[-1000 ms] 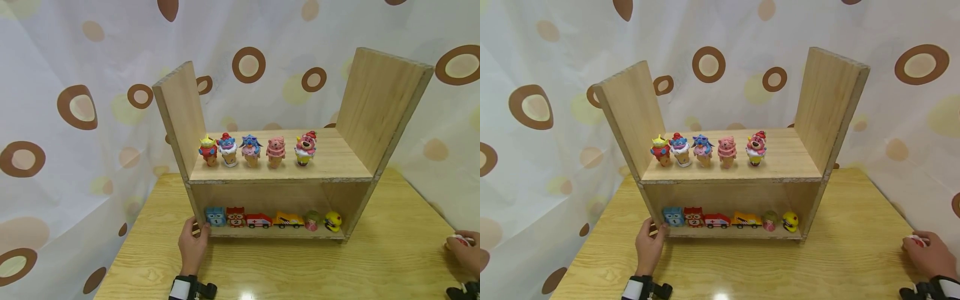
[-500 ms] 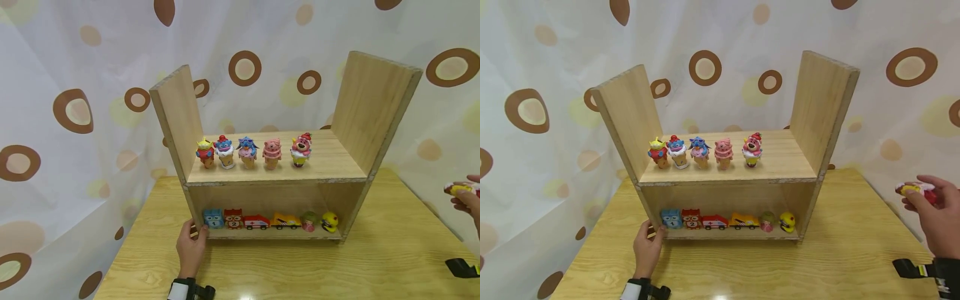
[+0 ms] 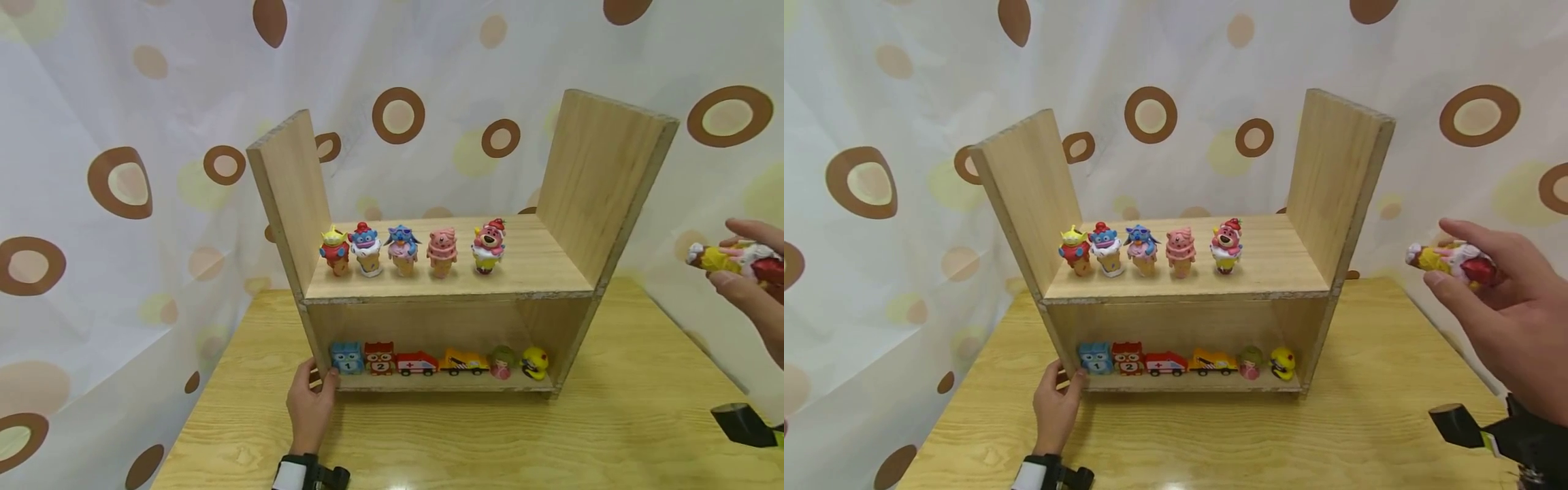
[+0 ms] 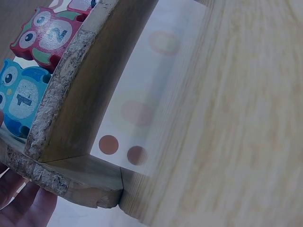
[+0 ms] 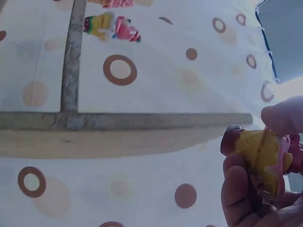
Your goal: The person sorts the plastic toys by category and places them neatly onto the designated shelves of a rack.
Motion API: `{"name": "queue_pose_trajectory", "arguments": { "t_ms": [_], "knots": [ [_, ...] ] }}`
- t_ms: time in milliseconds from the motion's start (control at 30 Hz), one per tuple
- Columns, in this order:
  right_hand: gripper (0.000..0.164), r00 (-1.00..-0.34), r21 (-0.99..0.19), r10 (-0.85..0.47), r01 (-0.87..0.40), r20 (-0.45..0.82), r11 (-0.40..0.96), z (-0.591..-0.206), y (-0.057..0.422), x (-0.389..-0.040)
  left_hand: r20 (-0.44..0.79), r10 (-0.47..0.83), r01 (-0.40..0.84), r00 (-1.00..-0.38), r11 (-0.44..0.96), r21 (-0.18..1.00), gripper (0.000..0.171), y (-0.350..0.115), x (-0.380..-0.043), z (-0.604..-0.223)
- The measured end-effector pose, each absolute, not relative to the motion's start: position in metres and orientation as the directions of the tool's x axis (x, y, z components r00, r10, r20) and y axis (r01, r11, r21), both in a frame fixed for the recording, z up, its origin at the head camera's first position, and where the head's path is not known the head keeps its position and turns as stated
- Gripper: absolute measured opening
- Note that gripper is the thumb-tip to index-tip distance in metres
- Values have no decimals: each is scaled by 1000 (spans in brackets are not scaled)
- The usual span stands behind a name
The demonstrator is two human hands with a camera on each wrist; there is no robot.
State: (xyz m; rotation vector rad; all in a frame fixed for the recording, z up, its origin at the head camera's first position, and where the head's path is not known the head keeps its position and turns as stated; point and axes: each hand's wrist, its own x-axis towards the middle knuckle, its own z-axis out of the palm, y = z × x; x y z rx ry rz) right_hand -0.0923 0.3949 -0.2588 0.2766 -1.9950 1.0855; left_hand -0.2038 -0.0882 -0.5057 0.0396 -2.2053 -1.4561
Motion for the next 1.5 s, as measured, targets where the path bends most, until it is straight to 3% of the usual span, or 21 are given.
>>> {"name": "queue_pose_trajectory", "arguments": {
  "t_ms": [200, 400, 733, 967, 1267, 1500],
  "knots": [
    [59, -570, -545, 75, -728, 818, 416, -232, 363, -100, 394, -290, 245, -872, 439, 865, 32, -91, -205, -508],
    [62, -580, -420, -23, -616, 814, 666, -214, 331, -105, 380, -284, 235, -881, 435, 869, 32, -93, -205, -508],
    [51, -631, -350, -14, -448, 776, 823, -221, 304, -120, 360, -267, 219, -894, 442, 870, 32, -90, -205, -511],
    [43, -671, -271, -125, -453, 731, 849, -232, 291, -142, 345, -280, 205, -896, 430, 879, 33, -88, -205, -508],
    [51, -765, -212, -199, -401, 612, 891, -242, 289, -164, 341, -281, 206, -897, 416, 886, 33, -88, -205, -508],
    [46, -764, -218, -209, -415, 610, 883, -249, 290, -175, 363, -282, 234, -888, 401, 886, 33, -89, -205, -507]
  ]
}}
